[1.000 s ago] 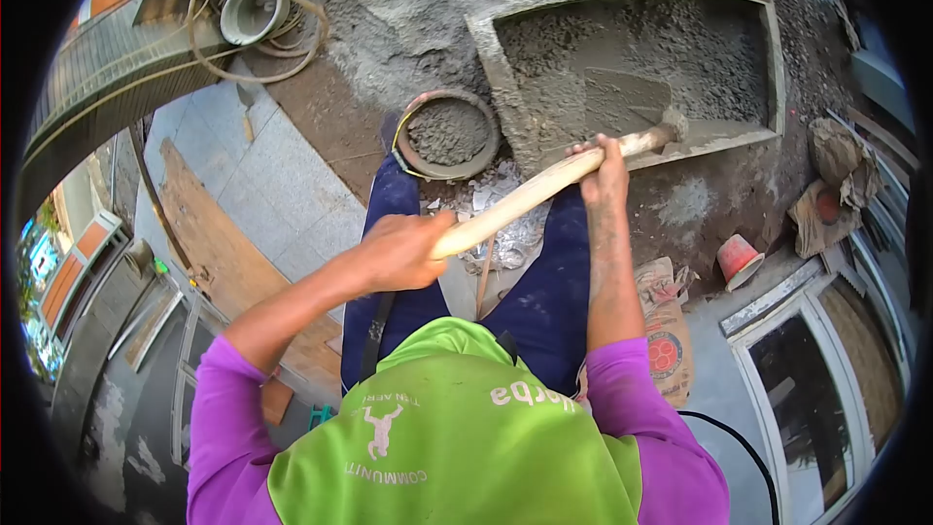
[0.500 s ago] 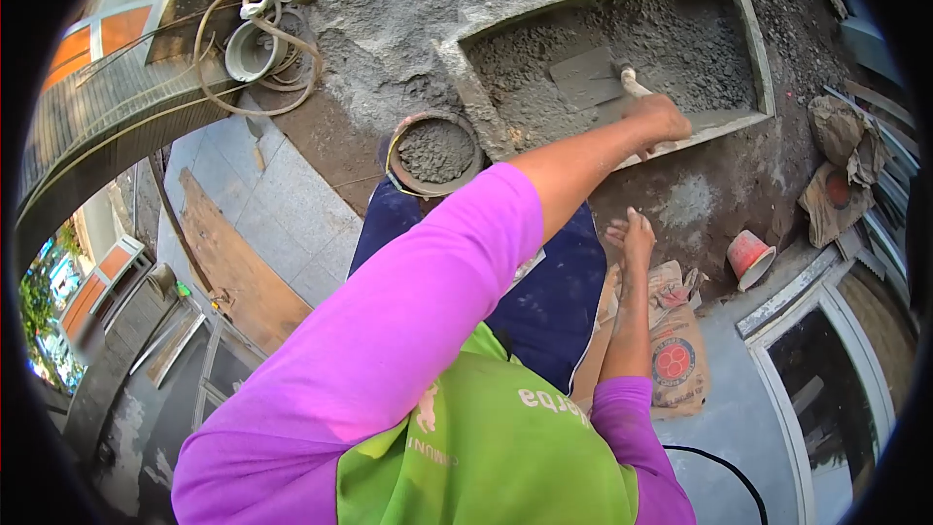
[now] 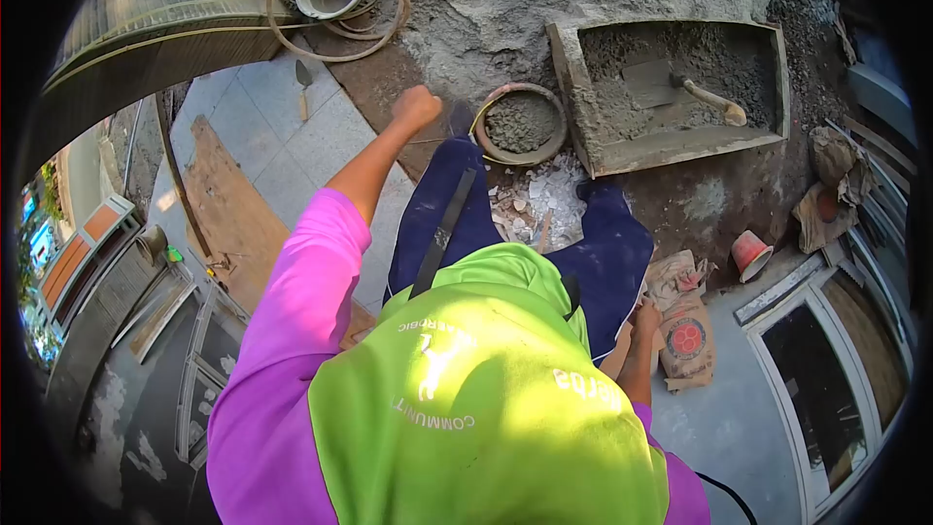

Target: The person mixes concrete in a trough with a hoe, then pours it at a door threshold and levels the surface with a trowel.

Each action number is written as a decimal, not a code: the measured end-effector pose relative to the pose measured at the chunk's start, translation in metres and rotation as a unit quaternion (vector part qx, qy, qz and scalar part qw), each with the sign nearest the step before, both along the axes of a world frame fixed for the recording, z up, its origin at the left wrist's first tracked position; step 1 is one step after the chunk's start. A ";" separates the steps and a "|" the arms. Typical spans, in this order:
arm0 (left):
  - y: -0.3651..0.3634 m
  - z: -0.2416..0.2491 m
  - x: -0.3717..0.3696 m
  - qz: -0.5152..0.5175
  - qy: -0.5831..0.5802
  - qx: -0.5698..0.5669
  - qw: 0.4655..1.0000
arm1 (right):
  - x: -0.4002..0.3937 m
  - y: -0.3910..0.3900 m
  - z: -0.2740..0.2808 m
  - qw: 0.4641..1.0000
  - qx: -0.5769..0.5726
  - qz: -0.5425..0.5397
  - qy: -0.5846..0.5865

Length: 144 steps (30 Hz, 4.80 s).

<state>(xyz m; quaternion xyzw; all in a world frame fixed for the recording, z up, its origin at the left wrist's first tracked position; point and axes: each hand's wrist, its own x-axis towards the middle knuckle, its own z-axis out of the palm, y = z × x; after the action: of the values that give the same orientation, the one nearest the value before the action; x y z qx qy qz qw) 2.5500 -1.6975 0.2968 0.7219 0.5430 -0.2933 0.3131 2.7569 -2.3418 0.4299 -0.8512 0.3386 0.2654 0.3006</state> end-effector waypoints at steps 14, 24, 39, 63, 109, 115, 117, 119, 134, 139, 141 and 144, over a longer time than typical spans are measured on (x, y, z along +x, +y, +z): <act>-0.045 -0.049 -0.042 -0.018 -0.110 -0.101 0.989 | -0.089 0.083 -0.053 0.986 0.142 0.033 0.078; -0.138 -0.192 -0.012 0.214 -0.056 -0.199 0.955 | -0.178 0.110 -0.137 0.973 0.172 -0.033 0.152; -0.199 -0.300 0.000 0.471 -0.003 -0.161 0.867 | -0.300 0.091 -0.144 0.961 0.116 -0.105 0.229; -0.152 -0.158 0.052 0.635 -0.232 -0.319 0.664 | -0.253 0.046 -0.094 0.974 0.134 -0.076 0.164; -0.327 0.125 -0.697 0.980 -0.168 0.000 0.102 | -0.123 0.763 -0.081 0.748 0.041 0.650 0.130; -0.452 0.032 -0.732 0.823 -0.231 0.227 0.467 | -0.291 0.921 -0.026 0.638 0.010 0.764 0.097; -0.436 0.039 -0.732 0.929 -0.232 0.165 0.238 | -0.337 0.951 -0.029 0.595 -0.011 0.797 0.100; -0.395 0.043 -0.747 0.970 -0.221 0.100 -0.002 | -0.372 0.968 -0.038 0.567 -0.027 0.813 0.132; -0.152 0.103 -0.915 0.941 -0.223 0.082 -0.241 | -0.813 1.149 -0.080 0.325 -0.049 0.930 0.164; -0.107 0.082 -0.991 0.937 -0.205 0.087 -0.270 | -1.007 1.303 -0.050 0.298 0.126 0.941 0.096; -0.093 0.074 -1.020 0.934 -0.219 0.084 -0.269 | -1.055 1.344 -0.038 0.304 0.152 0.934 0.108; -0.055 0.070 -1.075 0.932 -0.226 0.066 -0.275 | -1.094 1.400 -0.047 0.311 0.108 0.941 0.080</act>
<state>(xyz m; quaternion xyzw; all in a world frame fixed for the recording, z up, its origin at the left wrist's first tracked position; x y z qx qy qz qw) 1.4753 -1.7530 0.3673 0.6174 -0.4725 -0.5716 -0.2625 1.6631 -0.9422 0.3832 -0.5298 -0.6997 0.4705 -0.0911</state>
